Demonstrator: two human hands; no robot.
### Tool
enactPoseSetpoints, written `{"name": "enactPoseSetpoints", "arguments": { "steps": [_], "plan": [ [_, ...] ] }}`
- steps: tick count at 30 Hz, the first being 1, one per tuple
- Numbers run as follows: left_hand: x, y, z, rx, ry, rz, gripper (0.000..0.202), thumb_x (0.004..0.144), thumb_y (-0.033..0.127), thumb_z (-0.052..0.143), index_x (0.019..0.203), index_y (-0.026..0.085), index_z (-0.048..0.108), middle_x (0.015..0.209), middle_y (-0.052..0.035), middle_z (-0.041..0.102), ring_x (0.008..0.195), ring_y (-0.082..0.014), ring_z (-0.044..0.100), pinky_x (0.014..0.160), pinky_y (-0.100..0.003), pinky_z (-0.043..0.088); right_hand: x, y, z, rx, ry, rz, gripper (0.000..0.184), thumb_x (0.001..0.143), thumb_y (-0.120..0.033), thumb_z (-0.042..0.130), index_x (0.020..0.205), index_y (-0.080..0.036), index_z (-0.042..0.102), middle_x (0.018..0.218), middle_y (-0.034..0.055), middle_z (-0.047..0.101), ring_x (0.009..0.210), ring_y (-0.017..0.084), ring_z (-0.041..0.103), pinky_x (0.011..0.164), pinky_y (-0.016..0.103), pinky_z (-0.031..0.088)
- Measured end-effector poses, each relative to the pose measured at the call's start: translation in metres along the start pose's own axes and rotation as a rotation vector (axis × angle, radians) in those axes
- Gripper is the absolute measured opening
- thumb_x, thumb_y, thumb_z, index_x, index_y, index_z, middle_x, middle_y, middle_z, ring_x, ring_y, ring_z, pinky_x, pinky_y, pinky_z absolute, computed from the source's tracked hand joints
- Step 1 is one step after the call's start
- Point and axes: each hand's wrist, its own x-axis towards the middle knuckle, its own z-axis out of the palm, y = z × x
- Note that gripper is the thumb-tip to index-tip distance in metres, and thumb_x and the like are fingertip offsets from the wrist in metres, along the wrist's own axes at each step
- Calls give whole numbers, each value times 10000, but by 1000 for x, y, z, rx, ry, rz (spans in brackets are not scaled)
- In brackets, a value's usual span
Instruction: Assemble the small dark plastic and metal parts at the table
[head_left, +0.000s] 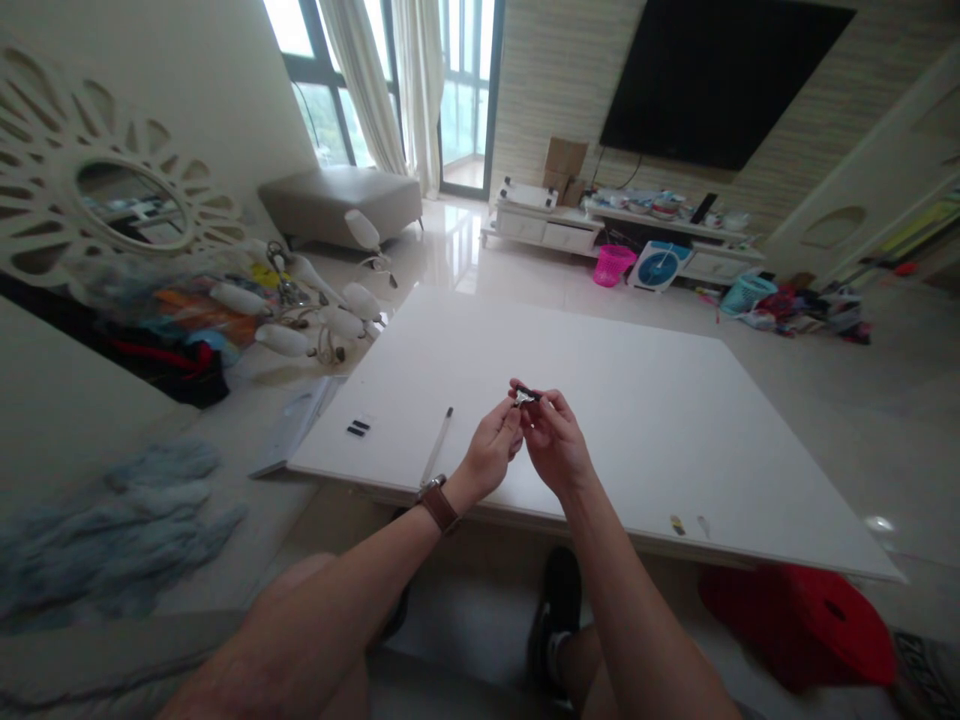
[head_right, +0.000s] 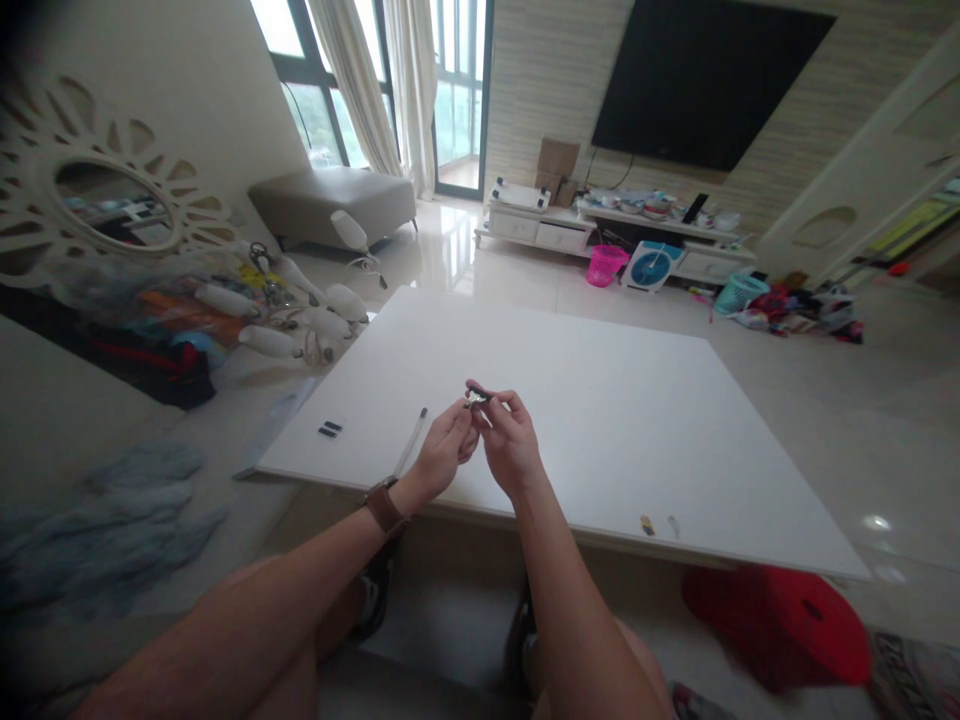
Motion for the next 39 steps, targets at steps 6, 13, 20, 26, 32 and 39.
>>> {"name": "enactPoseSetpoints", "arguments": {
  "steps": [6, 13, 20, 26, 32, 39],
  "plan": [
    [-2, 2, 1, -4, 0, -5, 369, 930, 554, 531, 903, 190, 474, 581, 90, 311, 448, -52, 249, 411, -180, 200, -2, 0, -1, 47, -35, 22, 249, 743, -385, 792, 848, -264, 601, 1088, 24, 755, 896, 165, 688, 818, 319, 540],
    [-2, 4, 4, -31, -7, -1, 373, 929, 549, 541, 899, 184, 470, 591, 93, 318, 453, -47, 239, 413, -174, 202, -2, 1, 0, 124, -25, 40, 242, 733, -343, 812, 896, -265, 652, 1082, 11, 757, 790, 122, 659, 738, 251, 531],
    [-2, 3, 2, -37, -20, 13, 356, 945, 532, 526, 914, 182, 470, 583, 97, 311, 451, -48, 234, 407, -163, 201, -1, 4, -1, 164, -58, 33, 222, 743, -321, 820, 908, -254, 688, 1102, 28, 755, 784, 116, 653, 720, 238, 527],
    [-3, 5, 4, -43, -26, 22, 357, 943, 529, 531, 907, 178, 477, 587, 97, 300, 451, -46, 223, 403, -164, 188, -1, 3, -2, 155, -54, 34, 182, 780, -307, 791, 921, -249, 691, 1118, 29, 750, 786, 120, 655, 724, 250, 527],
    [-3, 5, 5, -31, -29, 26, 344, 953, 515, 522, 911, 177, 471, 594, 95, 303, 457, -47, 230, 405, -166, 185, -1, 4, -3, 156, -48, 38, 210, 763, -302, 807, 939, -240, 710, 1116, 28, 752, 812, 122, 664, 751, 248, 532],
    [-3, 3, 2, 2, -21, 31, 343, 961, 518, 502, 906, 181, 471, 603, 85, 324, 475, -52, 255, 415, -167, 205, 0, 4, -1, 152, -46, 28, 211, 742, -321, 820, 916, -250, 726, 1122, 18, 752, 810, 126, 665, 736, 251, 538]
  ]
}}
